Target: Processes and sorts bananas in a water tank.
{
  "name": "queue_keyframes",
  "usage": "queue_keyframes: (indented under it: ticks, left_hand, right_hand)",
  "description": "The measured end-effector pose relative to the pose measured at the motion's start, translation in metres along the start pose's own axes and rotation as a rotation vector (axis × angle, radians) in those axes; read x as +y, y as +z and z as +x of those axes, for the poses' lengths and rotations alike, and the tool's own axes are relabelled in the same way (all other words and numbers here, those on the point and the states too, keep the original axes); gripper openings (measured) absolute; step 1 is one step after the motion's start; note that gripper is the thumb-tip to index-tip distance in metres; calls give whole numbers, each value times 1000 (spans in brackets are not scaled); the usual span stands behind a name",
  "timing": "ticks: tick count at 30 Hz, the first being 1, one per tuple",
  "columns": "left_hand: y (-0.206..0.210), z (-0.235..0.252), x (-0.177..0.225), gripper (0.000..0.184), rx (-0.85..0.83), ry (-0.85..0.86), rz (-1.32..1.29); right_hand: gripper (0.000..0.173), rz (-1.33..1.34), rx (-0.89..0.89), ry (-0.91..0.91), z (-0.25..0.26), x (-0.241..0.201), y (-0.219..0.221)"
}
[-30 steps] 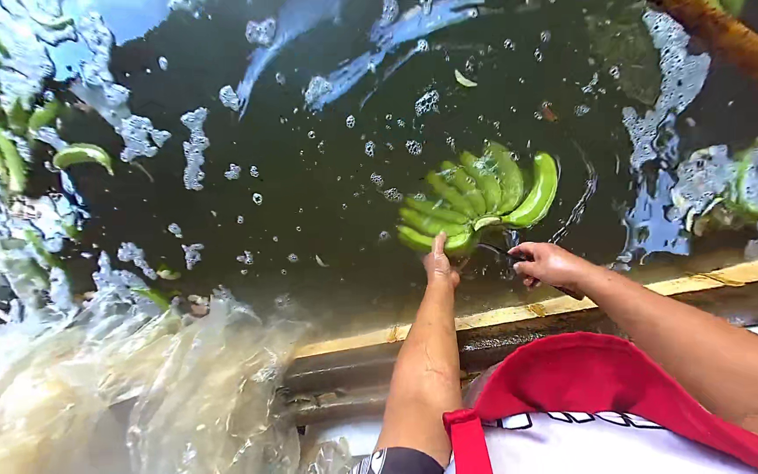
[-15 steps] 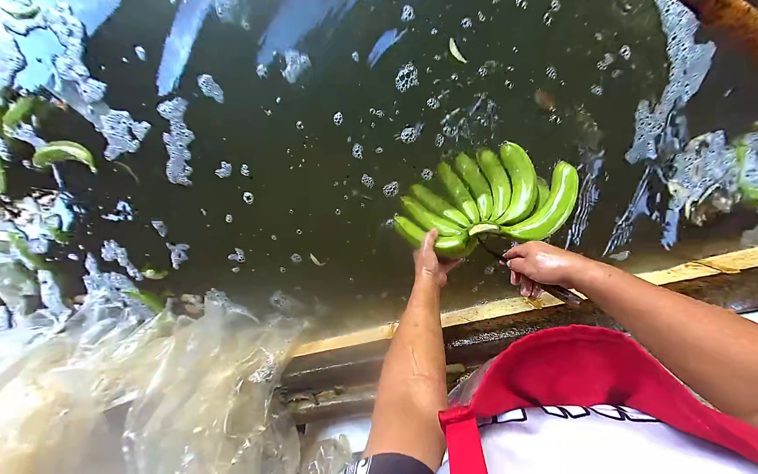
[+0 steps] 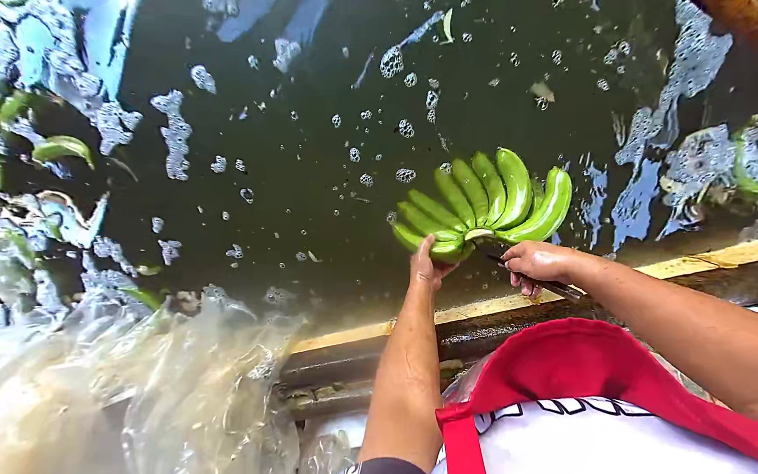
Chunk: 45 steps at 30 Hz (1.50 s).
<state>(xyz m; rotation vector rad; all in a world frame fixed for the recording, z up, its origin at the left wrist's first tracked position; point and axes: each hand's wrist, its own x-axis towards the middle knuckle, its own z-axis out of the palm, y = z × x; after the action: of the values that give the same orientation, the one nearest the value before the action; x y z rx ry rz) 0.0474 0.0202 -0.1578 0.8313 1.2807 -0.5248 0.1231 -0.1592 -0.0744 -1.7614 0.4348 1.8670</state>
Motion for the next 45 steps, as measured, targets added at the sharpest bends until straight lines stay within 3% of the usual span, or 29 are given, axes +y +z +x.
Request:
queue_keyframes:
  ticks: [4,13,19,23,27,30,32,35,41,45]
  left_hand:
    - [-1,0,-2,49,4,6,0]
    - [-2,-4,-2,48,-9,63,57]
    - [-3,-5,-6,62,18,105,93]
    - [-7,-5,2,61,13,87,104]
    - [-11,-2,7,54,6,45,100]
    - [-15,0,6,54,1,23,54]
    - [-16,0,2,57,7,15,47]
    - [-16,-3,1,58,32,29,46]
    - [-8,-8,-2,60,173,271,-14]
    - [-45,2,-6,86,242,425,259]
  right_hand:
    - [30,-128,53,19,0,2,-1]
    - [33,-143,46,51,1,-7,7]
    - [29,-304,140,-49,23,-7,12]
    - [34,-415,147,-74,6,-20,24]
    - [42,-292,215,-181,21,-3,38]
    - [44,-70,149,-76,30,-4,38]
    - [35,14,114,-9,35,-9,34]
    - [34,-261,139,-33,30,-18,35]
    - [37,-533,169,-138,7,-12,47]
    - [34,-388,401,-371,-44,26,8]
